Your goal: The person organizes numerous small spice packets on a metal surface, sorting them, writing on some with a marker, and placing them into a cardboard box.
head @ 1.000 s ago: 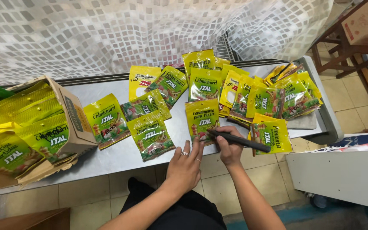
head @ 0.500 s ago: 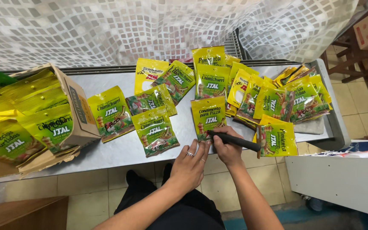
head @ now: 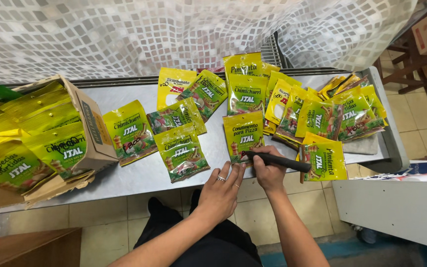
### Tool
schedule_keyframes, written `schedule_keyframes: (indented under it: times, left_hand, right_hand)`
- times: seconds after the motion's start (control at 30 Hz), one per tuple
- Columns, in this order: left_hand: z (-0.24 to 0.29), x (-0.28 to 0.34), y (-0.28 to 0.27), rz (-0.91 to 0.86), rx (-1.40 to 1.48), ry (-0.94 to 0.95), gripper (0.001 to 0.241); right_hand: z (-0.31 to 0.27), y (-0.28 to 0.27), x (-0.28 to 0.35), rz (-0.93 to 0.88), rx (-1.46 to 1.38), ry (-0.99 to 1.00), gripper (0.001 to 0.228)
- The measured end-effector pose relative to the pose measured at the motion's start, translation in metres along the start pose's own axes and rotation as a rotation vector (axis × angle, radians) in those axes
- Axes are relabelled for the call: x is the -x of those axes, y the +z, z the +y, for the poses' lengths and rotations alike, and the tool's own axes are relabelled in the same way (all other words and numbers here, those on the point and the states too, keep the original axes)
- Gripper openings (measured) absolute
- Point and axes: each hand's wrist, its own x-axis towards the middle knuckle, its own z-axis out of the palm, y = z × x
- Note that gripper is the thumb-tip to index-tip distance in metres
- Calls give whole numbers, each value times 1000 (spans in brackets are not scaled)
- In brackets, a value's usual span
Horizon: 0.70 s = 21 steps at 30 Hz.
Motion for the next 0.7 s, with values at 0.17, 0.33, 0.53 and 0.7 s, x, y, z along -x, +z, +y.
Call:
schedule_keyframes:
  times: [0.17,0.33,0.53,0.7]
  left_hand:
    - [-1,1,0,0,-1,-3,102]
    - [0,1,2,-15,6,-9,107]
    - [1,1,2,-26,-17,-14,102]
    - [-2,2,0,-10,-21,-19,99]
  right_hand:
    - [0,2,1,34,-14,4,20]
    - [1,4,-1,77,14,41,18]
    - [1,2,5,59,-128,-47,23]
    - [-11,3,0,-79,-41,-126,20]
